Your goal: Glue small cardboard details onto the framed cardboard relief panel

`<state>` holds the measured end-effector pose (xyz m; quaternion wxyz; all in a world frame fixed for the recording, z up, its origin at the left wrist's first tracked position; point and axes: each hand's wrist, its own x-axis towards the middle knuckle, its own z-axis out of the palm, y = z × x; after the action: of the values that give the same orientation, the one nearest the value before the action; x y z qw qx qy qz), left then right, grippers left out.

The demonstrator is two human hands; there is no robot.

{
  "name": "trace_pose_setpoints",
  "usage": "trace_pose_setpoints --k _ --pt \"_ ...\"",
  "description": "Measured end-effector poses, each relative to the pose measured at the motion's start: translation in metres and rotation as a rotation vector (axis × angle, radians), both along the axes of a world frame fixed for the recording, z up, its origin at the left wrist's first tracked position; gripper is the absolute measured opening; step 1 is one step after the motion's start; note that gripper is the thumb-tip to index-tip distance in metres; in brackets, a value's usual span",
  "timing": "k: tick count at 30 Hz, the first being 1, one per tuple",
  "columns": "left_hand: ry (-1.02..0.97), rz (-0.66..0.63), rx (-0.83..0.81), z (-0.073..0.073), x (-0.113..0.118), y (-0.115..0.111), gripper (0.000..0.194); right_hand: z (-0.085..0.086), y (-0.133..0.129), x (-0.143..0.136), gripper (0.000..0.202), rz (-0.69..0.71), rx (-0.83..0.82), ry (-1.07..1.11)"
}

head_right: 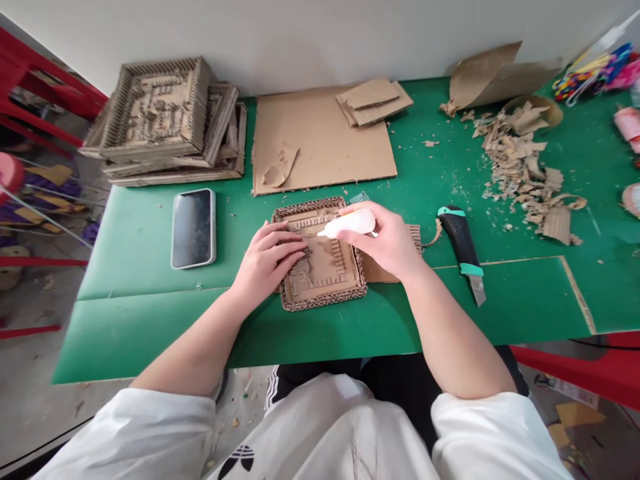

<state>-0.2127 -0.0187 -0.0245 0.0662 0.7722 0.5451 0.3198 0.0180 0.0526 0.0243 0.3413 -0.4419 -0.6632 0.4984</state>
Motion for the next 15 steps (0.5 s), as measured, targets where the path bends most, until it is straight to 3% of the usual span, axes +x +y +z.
trace_pose_setpoints --k 15 --pt "0.028 0.018 -0.026 0.0032 -0.0005 -0.0015 0.016 -0.008 0.0011 0.0012 0.036 -0.019 0.031 0.024"
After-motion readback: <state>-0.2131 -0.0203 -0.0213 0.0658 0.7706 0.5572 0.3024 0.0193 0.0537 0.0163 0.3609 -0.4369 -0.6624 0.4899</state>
